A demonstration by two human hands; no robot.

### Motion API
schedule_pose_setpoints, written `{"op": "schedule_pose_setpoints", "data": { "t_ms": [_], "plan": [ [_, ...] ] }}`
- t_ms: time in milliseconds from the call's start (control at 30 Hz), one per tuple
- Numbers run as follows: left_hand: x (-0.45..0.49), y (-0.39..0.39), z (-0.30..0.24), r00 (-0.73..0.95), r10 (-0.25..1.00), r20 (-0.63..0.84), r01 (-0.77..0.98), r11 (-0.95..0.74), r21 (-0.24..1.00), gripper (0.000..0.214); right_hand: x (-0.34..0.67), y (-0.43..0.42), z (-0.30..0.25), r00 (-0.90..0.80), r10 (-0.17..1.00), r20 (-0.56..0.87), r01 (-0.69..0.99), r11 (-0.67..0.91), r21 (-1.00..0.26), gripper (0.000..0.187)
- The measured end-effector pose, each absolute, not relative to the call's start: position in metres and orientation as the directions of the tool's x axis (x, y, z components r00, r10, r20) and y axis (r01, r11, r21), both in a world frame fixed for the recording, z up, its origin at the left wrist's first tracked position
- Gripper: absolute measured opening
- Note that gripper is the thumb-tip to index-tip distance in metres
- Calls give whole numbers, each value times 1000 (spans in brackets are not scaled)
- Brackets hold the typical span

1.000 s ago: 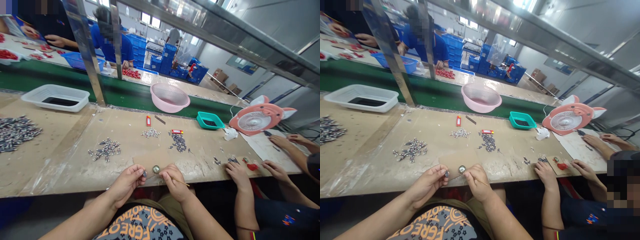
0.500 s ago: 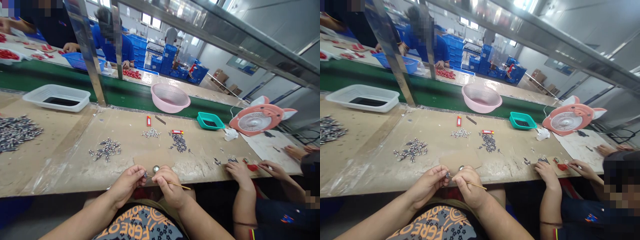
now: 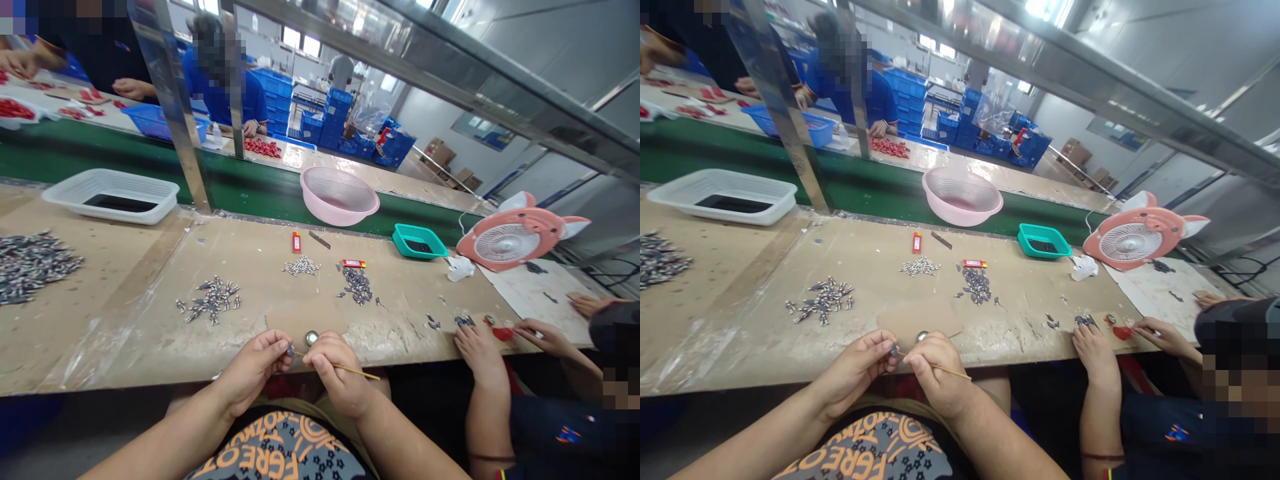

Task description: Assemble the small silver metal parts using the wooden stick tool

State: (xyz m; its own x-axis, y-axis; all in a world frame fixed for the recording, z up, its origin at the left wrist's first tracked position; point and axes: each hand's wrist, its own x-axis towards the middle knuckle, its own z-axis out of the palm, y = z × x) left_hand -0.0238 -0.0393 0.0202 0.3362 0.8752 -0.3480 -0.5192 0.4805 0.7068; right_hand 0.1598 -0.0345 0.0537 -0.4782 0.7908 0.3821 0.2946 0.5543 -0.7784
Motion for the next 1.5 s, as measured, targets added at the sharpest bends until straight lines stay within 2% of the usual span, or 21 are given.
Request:
{"op": "schedule_pose_setpoints", "data": {
  "t_ms": [433, 567, 667, 733, 800, 900, 1000, 1267, 1433, 1500],
  "plan": [
    [-23, -39, 22, 342, 866, -364, -507, 496, 704, 16, 156, -34, 55, -472, 789, 393, 284, 558, -780, 25],
    [-23, -39, 20, 344, 870, -354, -502, 489, 714, 17, 164, -24, 57, -416, 809, 416, 262, 545, -797, 20],
    [-23, -39, 18, 333, 875, -352, -514, 481, 710, 15, 173, 4, 54, -355, 839, 412, 332, 525, -783, 21],
    [-24, -39, 17, 335, 875, -349, -517, 481, 708, 15, 174, 33, 51, -363, 824, 434, 471, 565, -678, 20],
    [-24, -39, 16, 342, 875, -343, -518, 481, 708, 14, 170, 63, 50, -454, 783, 425, 608, 621, -495, 15],
    [-25, -39, 15, 352, 874, -334, -519, 479, 707, 14, 153, 100, 48, -587, 767, 258, 744, 637, -201, 12],
    [-25, -39, 14, 354, 872, -339, -523, 485, 701, 16, 132, 121, 46, -621, 774, 123, 777, 629, -30, 12],
    [-26, -37, 13, 371, 863, -342, -533, 500, 683, 15, 109, 144, 35, -613, 789, 42, 790, 609, 73, 15],
    [-27, -38, 13, 368, 864, -344, -555, 500, 665, 15, 105, 138, 41, -608, 791, 63, 793, 603, 86, 15],
    [-27, -39, 12, 352, 869, -348, -578, 494, 650, 14, 107, 123, 48, -617, 781, 102, 787, 615, 51, 14]
  ]
}}
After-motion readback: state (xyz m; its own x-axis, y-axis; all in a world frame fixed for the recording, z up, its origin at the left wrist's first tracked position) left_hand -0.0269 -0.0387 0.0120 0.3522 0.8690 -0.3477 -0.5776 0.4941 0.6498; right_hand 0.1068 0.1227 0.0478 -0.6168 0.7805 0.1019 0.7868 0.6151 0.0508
